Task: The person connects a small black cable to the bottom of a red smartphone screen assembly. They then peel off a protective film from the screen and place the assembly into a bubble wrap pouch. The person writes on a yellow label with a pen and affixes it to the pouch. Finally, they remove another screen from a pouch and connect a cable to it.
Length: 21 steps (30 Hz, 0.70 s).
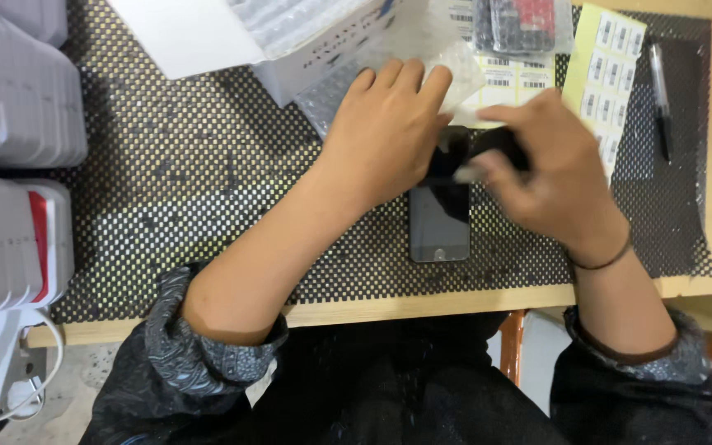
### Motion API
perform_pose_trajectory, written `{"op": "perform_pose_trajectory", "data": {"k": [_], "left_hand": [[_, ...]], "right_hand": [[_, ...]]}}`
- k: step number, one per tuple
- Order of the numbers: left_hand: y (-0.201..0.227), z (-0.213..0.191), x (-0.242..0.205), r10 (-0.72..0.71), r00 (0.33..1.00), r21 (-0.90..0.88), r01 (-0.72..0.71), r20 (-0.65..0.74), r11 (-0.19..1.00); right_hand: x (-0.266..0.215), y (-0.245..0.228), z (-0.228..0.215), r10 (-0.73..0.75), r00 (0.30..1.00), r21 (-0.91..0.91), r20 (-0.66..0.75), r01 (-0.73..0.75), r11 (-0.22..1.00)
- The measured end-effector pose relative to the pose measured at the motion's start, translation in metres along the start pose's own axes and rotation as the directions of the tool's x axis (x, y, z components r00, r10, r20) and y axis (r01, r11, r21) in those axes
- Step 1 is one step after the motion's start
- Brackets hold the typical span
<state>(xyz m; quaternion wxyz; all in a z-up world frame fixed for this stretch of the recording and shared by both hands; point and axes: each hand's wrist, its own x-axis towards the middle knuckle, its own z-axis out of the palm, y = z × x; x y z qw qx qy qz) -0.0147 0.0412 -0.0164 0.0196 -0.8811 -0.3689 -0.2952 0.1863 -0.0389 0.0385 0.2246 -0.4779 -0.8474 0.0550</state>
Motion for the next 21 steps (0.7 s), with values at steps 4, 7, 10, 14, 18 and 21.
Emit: {"op": "perform_pose_trajectory", "data": {"k": [4, 7, 10, 14, 18, 21], "left_hand": [[-0.002, 0.012, -0.006, 0.017, 0.989, -0.023, -0.014, 0.147, 1.0], [-0.003, 0.014, -0.009, 0.02, 0.992, -0.022, -0.018, 0.128, 1.0], [-0.004, 0.012, -0.008, 0.035, 0.989, -0.037, -0.03, 0.141, 0.999], [-0.004, 0.012, -0.008, 0.04, 0.988, -0.046, -0.034, 0.147, 0.998], [-0.005, 0.011, -0.008, 0.047, 0.983, -0.038, -0.041, 0.178, 0.998], [-0.004, 0.006, -0.006, 0.033, 0.978, -0.063, -0.02, 0.208, 0.998]], "right_hand": [[0.0, -0.01, 0.025, -0.126, 0.98, -0.098, 0.151, 0.142, 0.985], [-0.006, -0.011, 0.024, -0.263, 0.922, -0.214, 0.284, 0.328, 0.92], [-0.007, -0.008, 0.017, -0.32, 0.877, -0.212, 0.36, 0.41, 0.887], [-0.008, -0.002, 0.006, -0.35, 0.828, -0.014, 0.438, 0.395, 0.919], [-0.005, 0.0, 0.012, -0.381, 0.863, 0.182, 0.332, 0.338, 0.923], [-0.005, -0.012, 0.023, -0.435, 0.853, 0.055, 0.289, 0.439, 0.897]]}}
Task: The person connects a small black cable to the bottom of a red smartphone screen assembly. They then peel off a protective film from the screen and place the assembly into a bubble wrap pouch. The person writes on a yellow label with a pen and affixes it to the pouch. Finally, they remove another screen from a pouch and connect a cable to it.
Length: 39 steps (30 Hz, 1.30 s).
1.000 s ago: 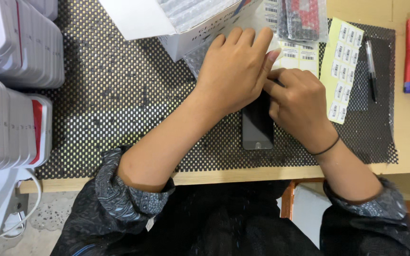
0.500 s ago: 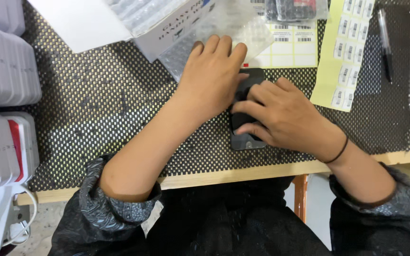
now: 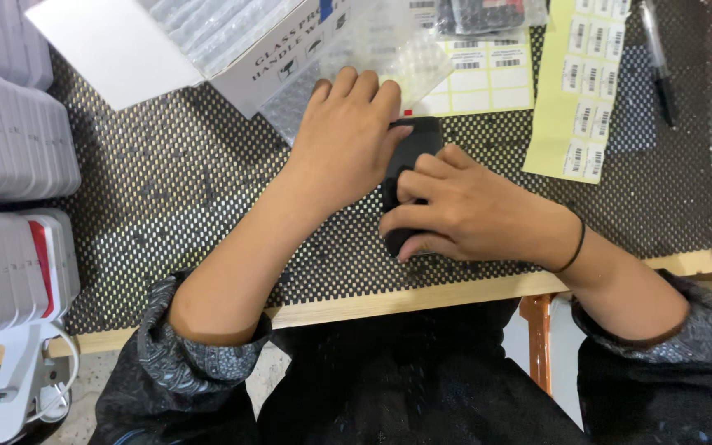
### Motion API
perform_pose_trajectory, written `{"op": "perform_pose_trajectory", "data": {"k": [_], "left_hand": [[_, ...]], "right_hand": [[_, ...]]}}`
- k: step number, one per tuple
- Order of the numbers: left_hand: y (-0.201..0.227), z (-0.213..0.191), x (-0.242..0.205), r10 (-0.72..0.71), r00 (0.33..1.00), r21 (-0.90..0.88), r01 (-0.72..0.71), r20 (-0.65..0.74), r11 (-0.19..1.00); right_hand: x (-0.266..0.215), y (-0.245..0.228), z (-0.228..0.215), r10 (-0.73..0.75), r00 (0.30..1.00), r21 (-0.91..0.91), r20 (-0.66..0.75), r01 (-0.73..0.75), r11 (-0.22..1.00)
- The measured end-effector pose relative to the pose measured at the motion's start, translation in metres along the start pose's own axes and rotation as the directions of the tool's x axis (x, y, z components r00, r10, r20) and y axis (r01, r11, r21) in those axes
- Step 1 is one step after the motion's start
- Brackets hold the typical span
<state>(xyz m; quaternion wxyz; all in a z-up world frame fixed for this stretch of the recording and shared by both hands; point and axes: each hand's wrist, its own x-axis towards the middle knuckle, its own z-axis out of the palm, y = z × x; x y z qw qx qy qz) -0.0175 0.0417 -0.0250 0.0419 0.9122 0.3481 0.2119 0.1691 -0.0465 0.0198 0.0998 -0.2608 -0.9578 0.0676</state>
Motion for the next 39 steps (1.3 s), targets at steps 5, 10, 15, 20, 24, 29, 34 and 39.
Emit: {"op": "perform_pose_trajectory", "data": {"k": [5, 10, 15, 20, 24, 29, 34, 39], "left_hand": [[-0.002, -0.003, 0.001, 0.006, 0.999, -0.03, -0.005, 0.041, 1.0], [0.0, -0.009, 0.0, -0.002, 0.996, -0.048, 0.006, 0.089, 0.999], [0.005, -0.023, 0.002, -0.216, 0.946, 0.064, 0.207, 0.241, 0.976], [0.015, -0.029, 0.0, -0.269, 0.919, 0.13, 0.241, 0.288, 0.962], [0.024, -0.04, -0.003, -0.227, 0.947, 0.048, 0.222, 0.228, 0.974], [0.022, -0.045, 0.001, -0.331, 0.904, -0.077, 0.364, 0.271, 0.928], [0.031, -0.075, 0.006, -0.392, 0.813, -0.267, 0.53, 0.431, 0.805], [0.019, -0.065, 0.008, -0.347, 0.823, -0.592, 0.566, 0.451, 0.574]], "right_hand": [[-0.012, 0.003, -0.005, -0.036, 0.993, 0.032, 0.108, 0.032, 0.999], [-0.022, 0.028, -0.024, -0.008, 0.991, 0.36, 0.133, -0.041, 0.932], [-0.042, 0.055, -0.019, 0.447, 0.89, -0.141, -0.086, -0.455, 0.879], [-0.026, 0.049, 0.0, 0.492, 0.847, -0.035, -0.202, -0.509, 0.86], [-0.023, 0.046, 0.02, 0.676, 0.689, 0.184, -0.263, -0.652, 0.736], [-0.016, 0.034, -0.008, 0.732, 0.655, 0.551, -0.188, -0.547, 0.63], [-0.008, 0.017, -0.024, 0.61, 0.792, 0.843, -0.012, -0.32, 0.432], [-0.01, 0.021, -0.028, 0.517, 0.851, 0.903, -0.093, -0.146, 0.404]]}}
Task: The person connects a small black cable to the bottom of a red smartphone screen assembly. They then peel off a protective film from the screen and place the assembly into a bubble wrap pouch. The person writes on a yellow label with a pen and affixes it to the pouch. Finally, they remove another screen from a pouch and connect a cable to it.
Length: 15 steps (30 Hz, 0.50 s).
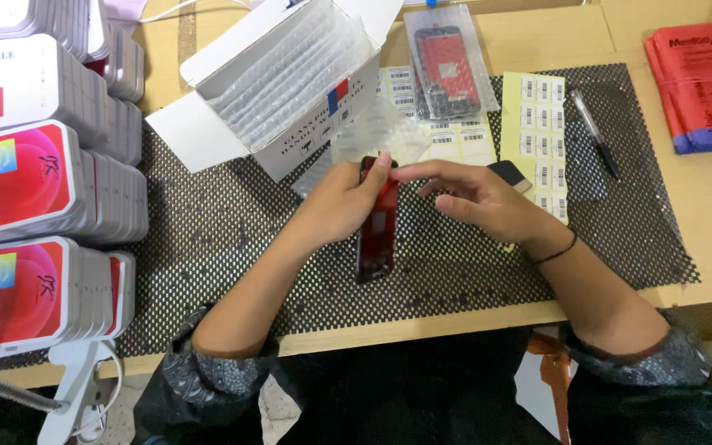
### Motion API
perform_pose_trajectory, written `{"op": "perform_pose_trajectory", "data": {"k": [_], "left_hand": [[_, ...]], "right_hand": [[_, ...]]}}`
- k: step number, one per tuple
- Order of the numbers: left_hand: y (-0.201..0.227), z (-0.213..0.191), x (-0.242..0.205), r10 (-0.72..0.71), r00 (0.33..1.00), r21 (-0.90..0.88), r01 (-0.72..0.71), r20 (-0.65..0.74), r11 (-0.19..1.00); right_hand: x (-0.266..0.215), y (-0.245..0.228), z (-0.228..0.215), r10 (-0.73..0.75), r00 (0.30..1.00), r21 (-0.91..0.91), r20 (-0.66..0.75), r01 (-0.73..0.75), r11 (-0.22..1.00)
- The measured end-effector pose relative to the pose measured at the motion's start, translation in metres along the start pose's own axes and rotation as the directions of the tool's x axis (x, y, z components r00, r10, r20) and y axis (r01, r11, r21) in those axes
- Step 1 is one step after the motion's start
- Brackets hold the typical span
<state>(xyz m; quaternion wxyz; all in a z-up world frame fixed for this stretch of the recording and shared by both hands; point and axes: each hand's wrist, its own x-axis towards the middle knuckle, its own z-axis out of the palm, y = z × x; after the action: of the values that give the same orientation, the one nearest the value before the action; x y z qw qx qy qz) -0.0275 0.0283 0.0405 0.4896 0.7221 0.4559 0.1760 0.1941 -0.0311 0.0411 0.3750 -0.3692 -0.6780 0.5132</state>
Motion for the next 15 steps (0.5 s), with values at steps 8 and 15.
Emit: {"op": "perform_pose_trajectory", "data": {"k": [8, 15], "left_hand": [[0.02, 0.007, -0.013, 0.299, 0.906, -0.426, -0.408, -0.301, 0.808], [-0.025, 0.02, 0.015, 0.322, 0.914, -0.593, -0.406, -0.248, 0.696]], "right_hand": [[0.002, 0.007, 0.006, 0.062, 0.982, -0.057, -0.177, -0.073, 0.996], [0.0, 0.017, 0.0, 0.028, 0.981, 0.0, -0.189, -0.029, 1.0]]}}
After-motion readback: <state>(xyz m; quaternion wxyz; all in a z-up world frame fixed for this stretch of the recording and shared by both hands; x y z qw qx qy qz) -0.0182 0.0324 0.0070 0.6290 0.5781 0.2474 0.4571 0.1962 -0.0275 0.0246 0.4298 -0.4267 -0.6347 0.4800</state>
